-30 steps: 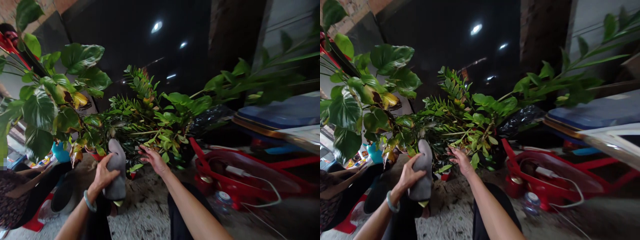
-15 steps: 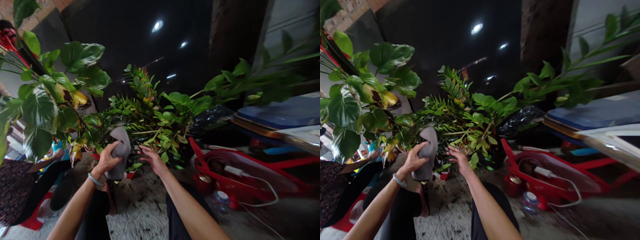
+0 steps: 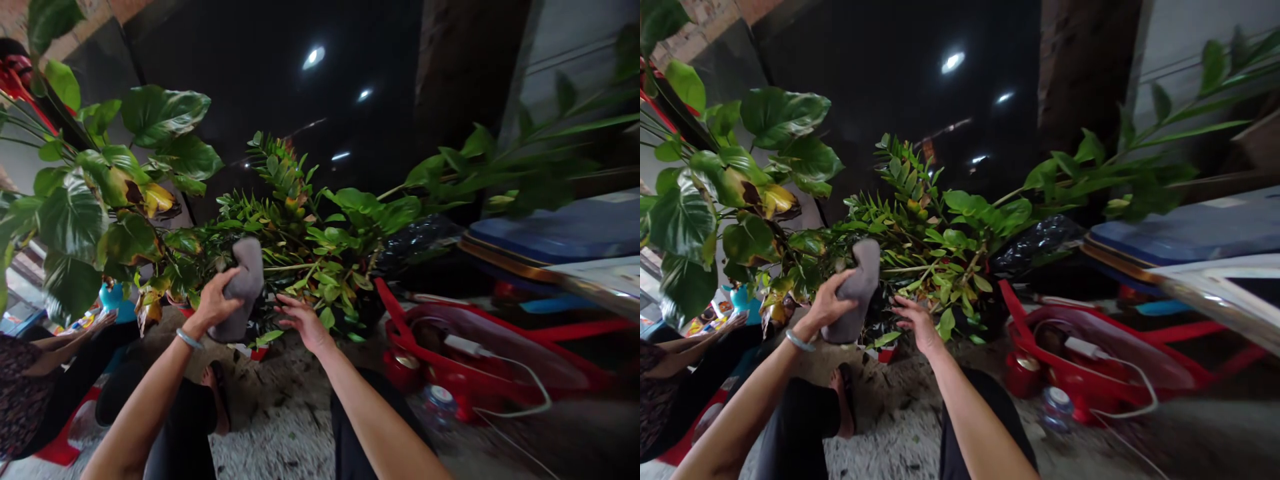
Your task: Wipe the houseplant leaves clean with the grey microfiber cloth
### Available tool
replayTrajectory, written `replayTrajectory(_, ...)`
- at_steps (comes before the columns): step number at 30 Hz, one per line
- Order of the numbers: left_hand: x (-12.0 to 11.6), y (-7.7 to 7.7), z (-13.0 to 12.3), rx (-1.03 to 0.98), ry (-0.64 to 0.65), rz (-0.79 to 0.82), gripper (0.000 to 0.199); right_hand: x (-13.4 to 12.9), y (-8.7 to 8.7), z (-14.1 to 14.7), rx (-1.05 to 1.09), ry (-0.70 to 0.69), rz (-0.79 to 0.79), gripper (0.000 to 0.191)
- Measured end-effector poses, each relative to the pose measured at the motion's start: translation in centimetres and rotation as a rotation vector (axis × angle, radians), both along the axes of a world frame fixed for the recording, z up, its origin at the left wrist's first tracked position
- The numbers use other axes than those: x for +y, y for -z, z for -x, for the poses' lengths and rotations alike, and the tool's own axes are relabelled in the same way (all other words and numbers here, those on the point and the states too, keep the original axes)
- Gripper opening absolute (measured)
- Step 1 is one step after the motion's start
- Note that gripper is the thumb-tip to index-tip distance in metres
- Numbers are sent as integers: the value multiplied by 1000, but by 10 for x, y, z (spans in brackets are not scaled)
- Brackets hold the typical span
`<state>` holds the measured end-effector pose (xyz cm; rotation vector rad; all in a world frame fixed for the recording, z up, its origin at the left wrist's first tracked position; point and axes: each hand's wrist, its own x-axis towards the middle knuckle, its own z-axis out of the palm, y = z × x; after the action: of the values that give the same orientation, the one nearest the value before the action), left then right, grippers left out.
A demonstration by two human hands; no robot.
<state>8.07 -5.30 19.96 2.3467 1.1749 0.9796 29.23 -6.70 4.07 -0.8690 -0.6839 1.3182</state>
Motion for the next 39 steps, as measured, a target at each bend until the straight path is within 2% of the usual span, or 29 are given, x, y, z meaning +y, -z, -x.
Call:
replayTrajectory(2,-17,5,7,115,90,92,67,1,4,-3,-20,3,15,30)
replayTrajectory(4,-30,-2,14,123,124,108,66,2,8,-6,-42,-7,28,28)
replayTrajectory(6,-33,-19,18,39,80,40,66,3,9,-7,-48,-17,28,32)
replayTrajectory(8,-23,-34,16,-59,-14,-75,67,4,8,-5,-41,-6,22,36)
replayTrajectory(10,-8,-39,11,-118,-96,-179,67,3,6,-1,-32,11,19,39)
replayTrajectory(11,-2,-36,9,-115,-114,-198,67,3,5,1,-31,12,20,39)
replayTrajectory(13,2,-23,8,-33,-83,-138,67,2,6,3,-43,1,28,39)
replayTrajectory(15,-8,-5,12,114,22,6,66,3,9,2,-81,-10,53,38)
replayTrajectory(17,-24,5,20,217,120,119,65,4,14,0,-130,-19,76,39)
replayTrajectory(19,-37,2,28,185,133,122,63,6,19,-2,-165,-31,81,41)
replayTrajectory(21,-38,-10,31,50,69,25,63,8,22,-1,-166,-8,75,42)
replayTrajectory(24,-23,-26,26,-131,-49,-188,62,9,20,5,-127,53,64,42)
replayTrajectory(26,-14,-25,22,-124,-76,-246,60,9,16,8,-113,52,64,43)
replayTrajectory(28,-15,-11,21,-10,-16,-188,59,7,12,10,-116,32,70,44)
replayTrajectory(31,-34,14,34,195,163,-51,62,5,10,6,-150,8,75,41)
replayTrajectory(33,-49,21,49,210,208,-62,62,4,11,2,-173,-5,76,42)
replayTrajectory(35,-55,15,64,110,129,-163,58,5,13,0,-173,-9,78,44)
replayTrajectory(39,-41,-19,77,-164,-263,-369,59,7,14,2,-154,52,97,42)
